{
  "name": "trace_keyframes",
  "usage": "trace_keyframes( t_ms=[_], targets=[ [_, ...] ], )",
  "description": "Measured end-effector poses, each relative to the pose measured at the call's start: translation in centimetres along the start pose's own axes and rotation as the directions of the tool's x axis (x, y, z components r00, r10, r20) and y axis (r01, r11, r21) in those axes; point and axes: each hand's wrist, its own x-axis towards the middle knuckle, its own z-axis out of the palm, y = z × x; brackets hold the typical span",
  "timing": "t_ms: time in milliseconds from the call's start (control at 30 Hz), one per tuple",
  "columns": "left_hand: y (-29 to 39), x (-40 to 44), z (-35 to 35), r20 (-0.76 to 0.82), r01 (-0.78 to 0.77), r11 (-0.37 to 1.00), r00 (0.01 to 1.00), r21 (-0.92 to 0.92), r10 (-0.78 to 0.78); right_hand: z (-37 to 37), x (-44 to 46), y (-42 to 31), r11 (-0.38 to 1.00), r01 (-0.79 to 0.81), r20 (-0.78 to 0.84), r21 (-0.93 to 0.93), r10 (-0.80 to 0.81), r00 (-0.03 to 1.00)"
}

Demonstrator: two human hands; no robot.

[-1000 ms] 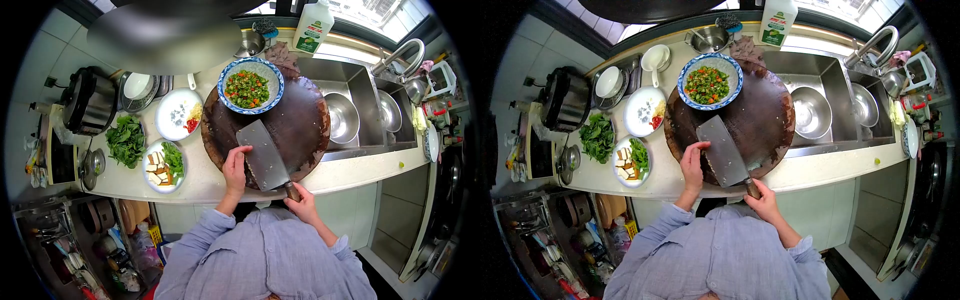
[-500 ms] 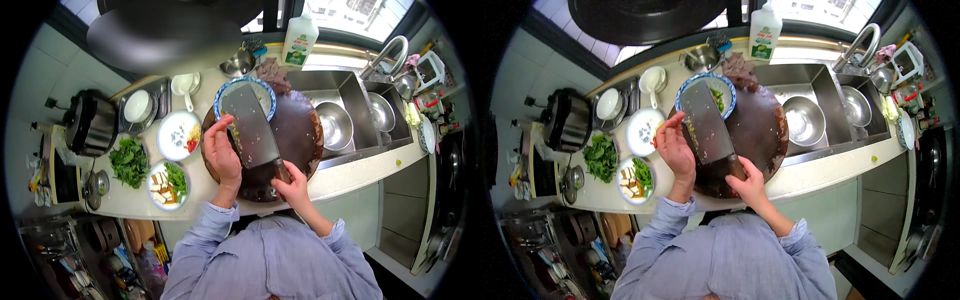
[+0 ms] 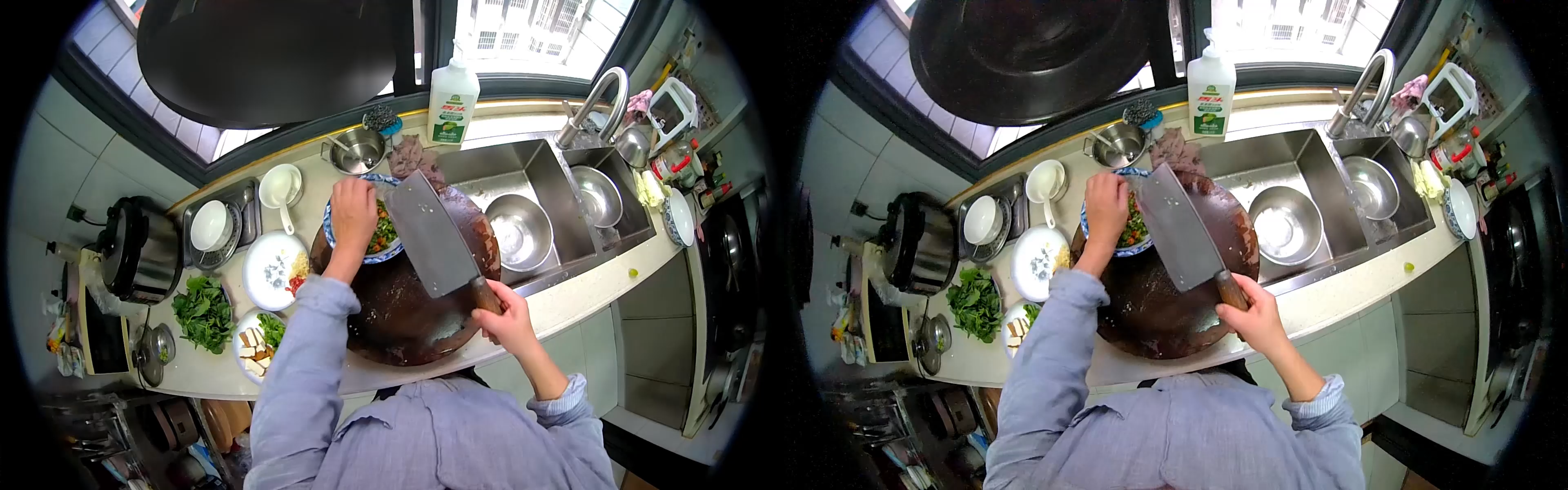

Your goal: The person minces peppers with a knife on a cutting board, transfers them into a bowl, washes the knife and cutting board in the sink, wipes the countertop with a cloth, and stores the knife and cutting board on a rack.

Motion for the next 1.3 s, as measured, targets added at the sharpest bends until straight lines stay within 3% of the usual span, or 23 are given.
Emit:
trace_keyframes(
  t_ms=[33, 100, 167, 200, 267, 367, 433, 500, 533, 600, 633, 667, 700, 767, 833, 867, 967, 1033, 1067, 1133, 1167, 1233, 1300],
  targets=[
    [0.2, -0.1, -0.4, -0.031, 0.006, 0.999, 0.999, -0.047, -0.008, -0.5, -0.1, 0.3, 0.992, 0.085, -0.024, -0.095, -0.088, 0.996],
    [0.6, -0.5, -1.5, -0.107, 0.107, 0.977, 0.986, -0.185, -0.128, -1.7, 0.3, -0.5, 0.703, 0.392, 0.000, -0.593, -0.487, 0.873],
    [1.6, 0.4, -2.8, -0.188, 0.257, 0.889, 0.919, -0.380, -0.347, -2.9, 1.2, -1.5, 0.358, 0.445, 0.169, -0.821, -0.592, 0.788],
    [3.6, 0.9, -4.0, -0.188, 0.294, 0.892, 0.909, -0.343, -0.372, -3.4, 1.9, -1.8, 0.231, 0.477, 0.236, -0.848, -0.642, 0.730],
    [6.0, 0.6, -3.5, -0.095, 0.125, 0.954, 0.983, -0.272, -0.156, -3.9, 3.2, -2.1, -0.041, 0.521, 0.398, -0.853, -0.697, 0.596],
    [10.5, -0.6, -1.6, 0.027, -0.088, 0.967, 0.995, -0.239, 0.097, -3.6, 4.4, -2.5, -0.201, 0.544, 0.521, -0.815, -0.666, 0.534],
    [11.7, -1.1, 0.1, -0.022, -0.239, 0.941, 0.970, -0.239, 0.241, -3.4, 4.8, -3.1, -0.257, 0.552, 0.555, -0.794, -0.678, 0.482],
    [9.8, -0.9, -0.1, 0.074, -0.235, 0.965, 0.967, -0.116, 0.244, -4.2, 4.3, -3.8, -0.303, 0.545, 0.582, -0.782, -0.667, 0.465],
    [8.1, -0.7, -0.4, 0.130, -0.233, 0.971, 0.962, -0.058, 0.239, -4.9, 3.8, -3.8, -0.277, 0.532, 0.556, -0.800, -0.675, 0.484],
    [2.0, -0.9, -0.4, 0.124, -0.178, 0.973, 0.979, 0.150, 0.160, -6.7, 2.2, -2.5, -0.078, 0.538, 0.435, -0.839, -0.690, 0.578],
    [0.4, -1.3, -1.3, -0.011, -0.131, 0.990, 0.991, 0.057, 0.131, -7.3, 1.7, -1.7, 0.038, 0.541, 0.354, -0.840, -0.717, 0.600],
    [-0.1, -1.8, -2.2, -0.044, 0.007, 1.000, 0.999, 0.024, -0.006, -7.1, 1.3, -0.5, 0.332, 0.521, 0.175, -0.786, -0.689, 0.703],
    [0.0, -2.1, -2.7, -0.063, 0.194, 0.972, 0.977, -0.130, -0.204, -6.7, 0.7, 1.4, 0.601, 0.454, 0.009, -0.658, -0.597, 0.802],
    [0.7, -2.7, -3.4, -0.016, 0.513, 0.745, 0.819, -0.426, -0.574, -5.7, -0.3, 3.4, 0.962, 0.180, -0.156, -0.207, -0.214, 0.964],
    [0.2, -4.7, -2.9, -0.295, 0.525, 0.771, 0.720, -0.360, -0.628, -4.9, -0.1, 4.7, 0.958, -0.162, -0.073, 0.236, 0.183, 0.980],
    [-0.2, -5.9, -2.6, -0.432, 0.536, 0.780, 0.649, -0.323, -0.626, -4.4, 0.2, 5.6, 0.946, -0.185, -0.053, 0.265, 0.206, 0.977],
    [1.8, -9.6, -2.1, 0.007, 0.784, 0.262, 0.322, -0.563, -0.947, -3.5, 1.4, 7.5, 0.896, -0.298, 0.067, 0.330, 0.293, 0.954],
    [3.0, -10.1, -2.2, 0.337, 0.769, -0.045, 0.226, -0.638, -0.914, -3.9, 2.1, 9.0, 0.929, -0.332, 0.204, 0.161, 0.298, 0.932],
    [2.7, -10.2, -1.3, 0.361, 0.766, -0.051, 0.243, -0.641, -0.900, -4.1, 2.0, 9.5, 0.979, -0.184, 0.114, -0.083, 0.193, 0.975],
    [2.5, -10.0, -0.2, 0.348, 0.738, -0.024, 0.289, -0.675, -0.892, -3.6, 1.7, 9.2, 0.826, 0.124, 0.073, -0.551, -0.100, 0.992],
    [2.6, -10.1, -0.3, 0.304, 0.709, 0.014, 0.320, -0.705, -0.897, -3.4, 1.6, 7.5, 0.814, -0.012, 0.077, -0.581, 0.070, 0.995],
    [3.0, -10.6, -1.0, 0.276, 0.700, 0.015, 0.302, -0.714, -0.912, -3.4, 1.9, 8.6, 0.741, 0.071, 0.104, -0.667, -0.001, 0.995],
    [4.0, -11.2, -4.0, 0.283, 0.680, -0.070, 0.207, -0.730, -0.936, -3.1, 1.8, 8.0, 0.658, 0.076, 0.133, -0.749, 0.037, 0.990]
  ],
)
